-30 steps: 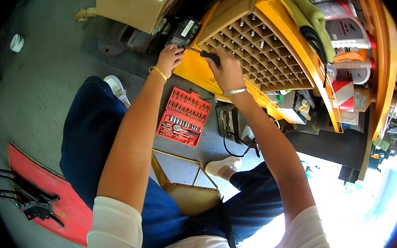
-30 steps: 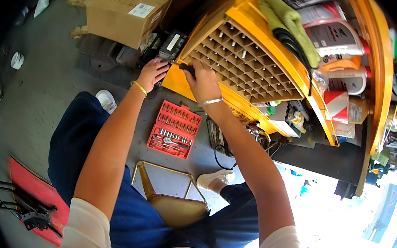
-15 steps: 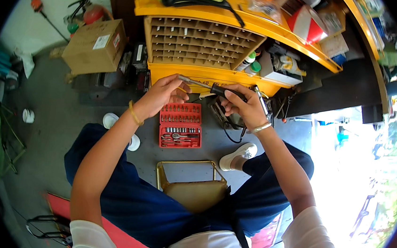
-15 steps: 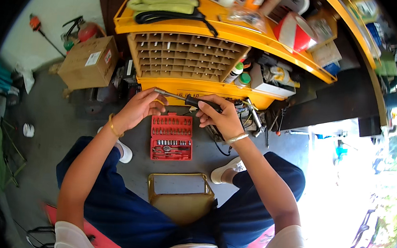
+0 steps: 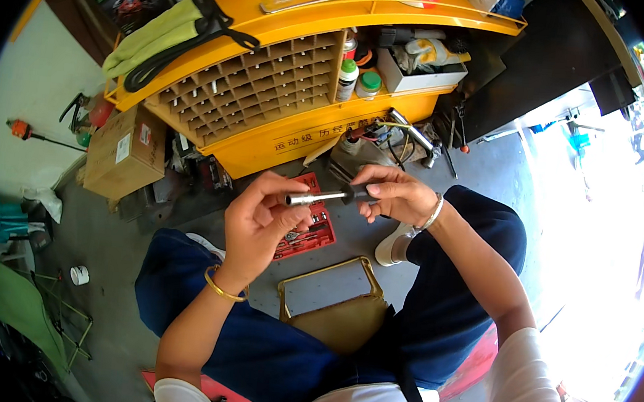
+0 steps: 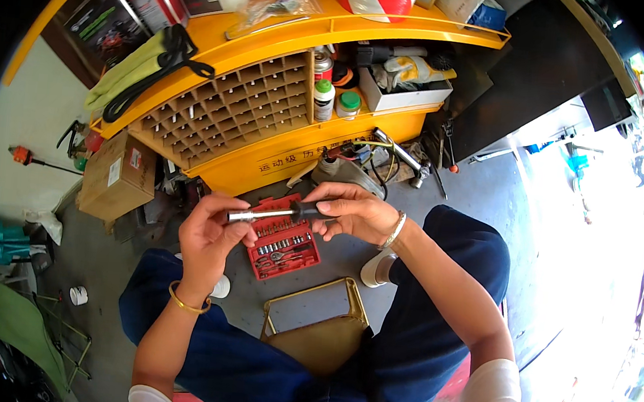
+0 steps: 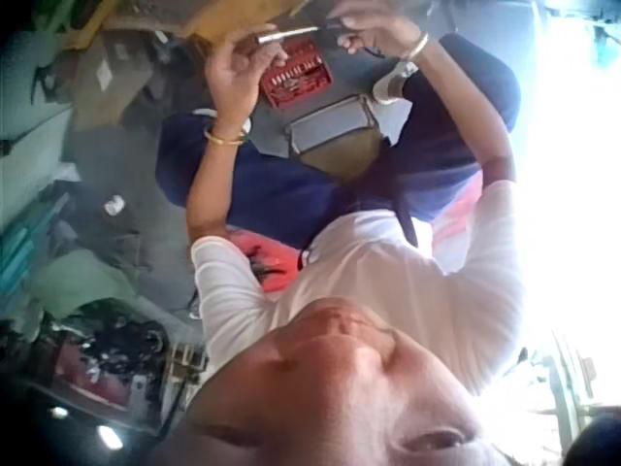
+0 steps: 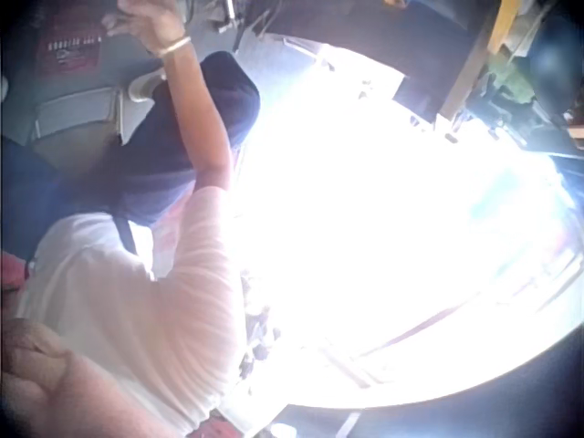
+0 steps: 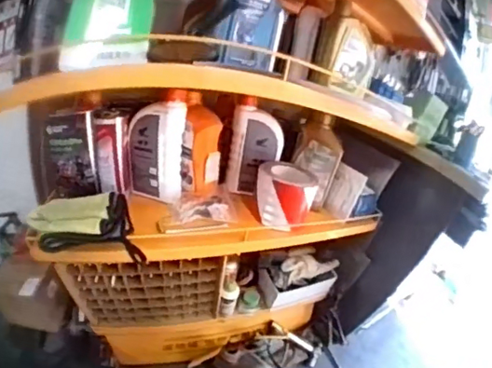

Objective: The person sits on a low stool in a workshop and assembles a socket wrench. They pick up a socket from a red tray, attach it to a ratchet handle, and then insert an extension bar into the socket. The person handles the tools with both hands, checking the fit of the components.

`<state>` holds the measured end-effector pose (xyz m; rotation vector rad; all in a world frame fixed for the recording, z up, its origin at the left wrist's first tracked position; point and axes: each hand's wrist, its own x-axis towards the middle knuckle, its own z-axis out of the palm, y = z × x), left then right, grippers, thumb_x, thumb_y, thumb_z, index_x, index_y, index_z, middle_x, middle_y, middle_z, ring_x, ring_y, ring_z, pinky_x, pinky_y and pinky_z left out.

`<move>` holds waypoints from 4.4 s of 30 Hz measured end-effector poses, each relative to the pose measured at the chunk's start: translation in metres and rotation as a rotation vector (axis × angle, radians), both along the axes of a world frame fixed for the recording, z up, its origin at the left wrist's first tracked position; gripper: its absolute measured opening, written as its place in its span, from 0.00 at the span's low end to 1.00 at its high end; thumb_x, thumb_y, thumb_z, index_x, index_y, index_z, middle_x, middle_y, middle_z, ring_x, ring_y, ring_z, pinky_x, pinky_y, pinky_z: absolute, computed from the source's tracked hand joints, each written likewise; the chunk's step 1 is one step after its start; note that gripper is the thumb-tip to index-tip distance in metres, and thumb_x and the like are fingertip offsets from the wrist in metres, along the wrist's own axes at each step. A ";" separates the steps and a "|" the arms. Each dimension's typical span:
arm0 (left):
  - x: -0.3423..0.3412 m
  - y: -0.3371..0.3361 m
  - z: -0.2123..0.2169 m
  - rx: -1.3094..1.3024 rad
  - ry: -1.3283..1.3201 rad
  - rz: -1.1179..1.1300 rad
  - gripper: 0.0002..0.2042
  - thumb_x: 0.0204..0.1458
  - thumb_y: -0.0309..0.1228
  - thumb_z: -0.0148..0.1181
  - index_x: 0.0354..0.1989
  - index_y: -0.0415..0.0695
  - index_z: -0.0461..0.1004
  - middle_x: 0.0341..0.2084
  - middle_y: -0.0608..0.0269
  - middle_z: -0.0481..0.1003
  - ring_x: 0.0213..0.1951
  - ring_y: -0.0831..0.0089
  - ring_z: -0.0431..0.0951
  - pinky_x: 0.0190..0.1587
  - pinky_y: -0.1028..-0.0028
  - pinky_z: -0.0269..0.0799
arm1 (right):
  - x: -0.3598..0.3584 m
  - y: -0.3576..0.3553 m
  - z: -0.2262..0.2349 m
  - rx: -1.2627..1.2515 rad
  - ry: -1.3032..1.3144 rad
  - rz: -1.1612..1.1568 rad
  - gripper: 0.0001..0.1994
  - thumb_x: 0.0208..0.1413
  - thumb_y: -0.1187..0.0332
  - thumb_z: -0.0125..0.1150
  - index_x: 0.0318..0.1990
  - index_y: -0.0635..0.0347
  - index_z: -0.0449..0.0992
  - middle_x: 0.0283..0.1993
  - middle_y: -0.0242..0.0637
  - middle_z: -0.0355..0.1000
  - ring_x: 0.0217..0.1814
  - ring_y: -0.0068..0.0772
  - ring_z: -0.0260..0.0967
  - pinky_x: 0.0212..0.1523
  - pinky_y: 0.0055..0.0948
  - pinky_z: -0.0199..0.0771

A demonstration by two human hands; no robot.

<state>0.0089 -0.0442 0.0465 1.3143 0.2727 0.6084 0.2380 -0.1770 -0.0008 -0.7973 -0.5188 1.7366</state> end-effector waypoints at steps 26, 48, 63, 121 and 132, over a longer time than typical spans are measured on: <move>0.004 -0.021 -0.013 0.854 -0.125 0.040 0.12 0.44 0.29 0.69 0.37 0.39 0.76 0.31 0.56 0.76 0.26 0.71 0.76 0.25 0.76 0.69 | -0.057 0.012 -0.092 -0.048 0.631 0.336 0.14 0.56 0.66 0.62 0.47 0.62 0.73 0.42 0.35 0.75 0.36 0.27 0.74 0.40 0.26 0.76; -0.005 -0.026 0.015 0.782 -0.249 0.161 0.04 0.47 0.21 0.61 0.32 0.40 0.77 0.30 0.59 0.77 0.25 0.73 0.77 0.25 0.79 0.71 | -0.038 0.026 -0.097 0.052 0.324 0.228 0.15 0.53 0.66 0.65 0.45 0.64 0.73 0.43 0.34 0.73 0.43 0.30 0.74 0.48 0.30 0.75; 0.001 0.006 -0.026 0.855 0.004 0.331 0.11 0.45 0.20 0.66 0.38 0.40 0.74 0.34 0.58 0.73 0.25 0.76 0.73 0.23 0.81 0.71 | -0.021 0.035 -0.032 0.154 0.267 0.003 0.17 0.47 0.59 0.70 0.34 0.61 0.70 0.32 0.34 0.66 0.39 0.32 0.64 0.42 0.28 0.69; -0.001 0.001 -0.038 0.968 -0.025 0.262 0.14 0.41 0.22 0.68 0.39 0.39 0.75 0.32 0.58 0.76 0.26 0.70 0.78 0.24 0.76 0.72 | -0.015 0.031 -0.015 0.210 -0.248 -0.002 0.09 0.54 0.75 0.61 0.43 0.63 0.75 0.42 0.30 0.73 0.44 0.19 0.69 0.48 0.20 0.70; -0.003 0.000 -0.039 0.935 0.043 0.256 0.13 0.43 0.22 0.68 0.38 0.38 0.75 0.33 0.57 0.75 0.27 0.73 0.75 0.25 0.79 0.71 | -0.013 0.031 -0.010 0.202 -0.373 -0.056 0.08 0.54 0.76 0.61 0.42 0.64 0.77 0.42 0.31 0.73 0.44 0.20 0.70 0.48 0.20 0.71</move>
